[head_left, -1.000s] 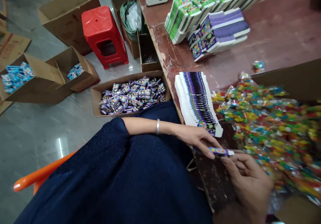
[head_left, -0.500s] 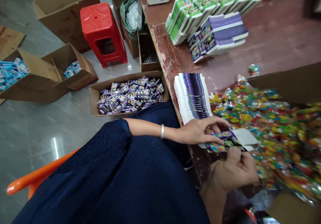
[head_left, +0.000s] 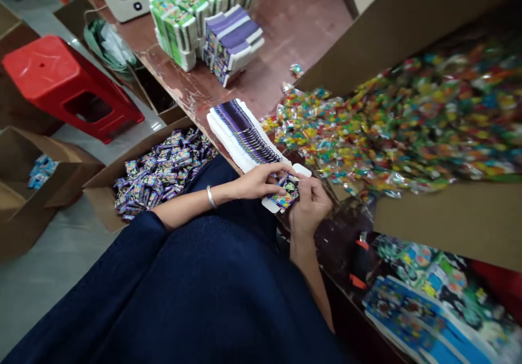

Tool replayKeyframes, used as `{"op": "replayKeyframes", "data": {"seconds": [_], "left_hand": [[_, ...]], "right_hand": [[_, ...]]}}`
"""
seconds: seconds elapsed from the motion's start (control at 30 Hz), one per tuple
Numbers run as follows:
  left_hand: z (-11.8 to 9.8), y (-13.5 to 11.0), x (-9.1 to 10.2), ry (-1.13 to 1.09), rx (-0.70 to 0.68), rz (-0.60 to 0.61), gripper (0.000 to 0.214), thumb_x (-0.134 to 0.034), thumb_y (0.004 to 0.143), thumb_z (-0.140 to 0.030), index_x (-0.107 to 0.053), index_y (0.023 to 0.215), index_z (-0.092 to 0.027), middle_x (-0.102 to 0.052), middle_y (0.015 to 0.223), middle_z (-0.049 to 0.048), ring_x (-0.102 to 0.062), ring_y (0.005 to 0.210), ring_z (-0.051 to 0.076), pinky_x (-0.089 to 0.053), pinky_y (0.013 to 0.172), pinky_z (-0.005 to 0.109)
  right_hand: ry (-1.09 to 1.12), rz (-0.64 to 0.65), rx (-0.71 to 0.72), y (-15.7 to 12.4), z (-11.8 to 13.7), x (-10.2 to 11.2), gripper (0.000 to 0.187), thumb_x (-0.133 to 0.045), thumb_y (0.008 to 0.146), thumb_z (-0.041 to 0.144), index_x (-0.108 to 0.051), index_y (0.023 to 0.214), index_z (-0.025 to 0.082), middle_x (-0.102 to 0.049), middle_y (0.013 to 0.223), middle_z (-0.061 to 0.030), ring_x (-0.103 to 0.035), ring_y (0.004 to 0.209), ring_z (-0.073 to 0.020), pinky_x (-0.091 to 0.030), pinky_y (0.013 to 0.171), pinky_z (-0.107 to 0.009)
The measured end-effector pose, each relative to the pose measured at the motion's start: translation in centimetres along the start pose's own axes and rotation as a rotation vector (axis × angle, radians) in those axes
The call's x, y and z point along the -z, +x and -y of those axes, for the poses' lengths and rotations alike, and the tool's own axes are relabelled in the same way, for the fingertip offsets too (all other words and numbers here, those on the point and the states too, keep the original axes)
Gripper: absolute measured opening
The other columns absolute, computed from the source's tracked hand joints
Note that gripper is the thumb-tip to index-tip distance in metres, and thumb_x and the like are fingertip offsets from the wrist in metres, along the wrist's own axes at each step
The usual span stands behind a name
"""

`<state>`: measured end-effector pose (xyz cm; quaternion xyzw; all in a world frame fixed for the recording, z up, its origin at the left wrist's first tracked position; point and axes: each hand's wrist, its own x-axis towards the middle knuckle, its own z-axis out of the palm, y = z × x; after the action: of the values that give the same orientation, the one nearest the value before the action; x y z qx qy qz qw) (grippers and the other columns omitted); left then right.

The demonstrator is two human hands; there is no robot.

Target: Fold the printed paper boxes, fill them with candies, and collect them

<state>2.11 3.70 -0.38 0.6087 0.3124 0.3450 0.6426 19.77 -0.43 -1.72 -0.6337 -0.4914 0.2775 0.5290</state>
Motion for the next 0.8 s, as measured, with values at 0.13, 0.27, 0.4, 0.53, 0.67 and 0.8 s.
{"op": "replayKeyframes", "data": {"seconds": [0.13, 0.27, 0.4, 0.53, 0.67, 0.8], "left_hand": [[0.2, 0.2, -1.0, -0.007, 0.067, 0.010, 0.044, -0.070, 0.090, -0.024, -0.060, 0.131, -0.015, -0.068, 0.114, 0.0089, -0.058, 0.072, 0.010, -0.052, 0.067, 0.026], [0.7, 0.6, -1.4, -0.053, 0.019, -0.108, 0.045, -0.076, 0.085, -0.025, -0.057, 0.125, -0.017, -0.063, 0.122, 0.0118, -0.063, 0.092, 0.015, -0.055, 0.070, 0.024], [1.0, 0.7, -1.4, -0.067, 0.060, -0.110, 0.046, -0.078, 0.084, -0.026, -0.053, 0.122, -0.018, -0.062, 0.116, 0.0087, -0.064, 0.090, 0.014, -0.057, 0.069, 0.023], [0.8, 0.4, -1.3, 0.068, 0.011, -0.129, 0.036, -0.069, 0.089, -0.020, -0.052, 0.121, -0.018, -0.062, 0.120, 0.0102, -0.065, 0.106, 0.019, -0.063, 0.079, 0.028], [0.5, 0.2, -1.2, 0.149, -0.027, -0.110, 0.037, -0.063, 0.091, -0.018, -0.051, 0.125, -0.019, -0.062, 0.123, 0.0111, -0.064, 0.117, 0.022, -0.065, 0.084, 0.031], [0.4, 0.1, -1.1, 0.142, -0.024, -0.052, 0.046, -0.064, 0.091, -0.017, -0.050, 0.134, -0.018, -0.062, 0.130, 0.0140, -0.065, 0.117, 0.023, -0.065, 0.082, 0.030]], "right_hand": [[-0.064, 0.022, 0.068, 0.5, 0.5, 0.6, 0.029, -0.067, 0.093, 0.047, -0.076, 0.087, 0.021, -0.077, 0.102, -0.0085, -0.074, 0.100, -0.0248, -0.058, 0.096, -0.043], [-0.081, -0.037, 0.098, 0.6, 0.7, 0.7, 0.029, -0.068, 0.091, 0.048, -0.074, 0.102, 0.023, -0.076, 0.108, -0.0101, -0.075, 0.103, -0.0265, -0.060, 0.095, -0.047], [0.083, -0.011, 0.072, 1.0, 0.8, 0.6, 0.031, -0.074, 0.086, 0.051, -0.067, 0.096, 0.023, -0.075, 0.091, -0.0053, -0.075, 0.086, -0.0217, -0.062, 0.084, -0.039], [0.131, 0.149, -0.026, 2.0, 1.0, 1.2, 0.029, -0.079, 0.083, 0.048, -0.064, 0.081, 0.023, -0.074, 0.086, -0.0035, -0.073, 0.082, -0.0203, -0.060, 0.080, -0.036], [0.123, 0.254, -0.133, 3.2, 1.0, 2.1, 0.023, -0.083, 0.078, 0.042, -0.071, 0.083, 0.022, -0.075, 0.080, -0.0008, -0.070, 0.075, -0.0184, -0.059, 0.075, -0.033], [0.116, 0.281, -0.141, 4.1, 1.3, 2.6, 0.024, -0.081, 0.078, 0.042, -0.070, 0.072, 0.022, -0.070, 0.069, 0.0016, -0.063, 0.065, -0.0163, -0.054, 0.065, -0.030]]}}
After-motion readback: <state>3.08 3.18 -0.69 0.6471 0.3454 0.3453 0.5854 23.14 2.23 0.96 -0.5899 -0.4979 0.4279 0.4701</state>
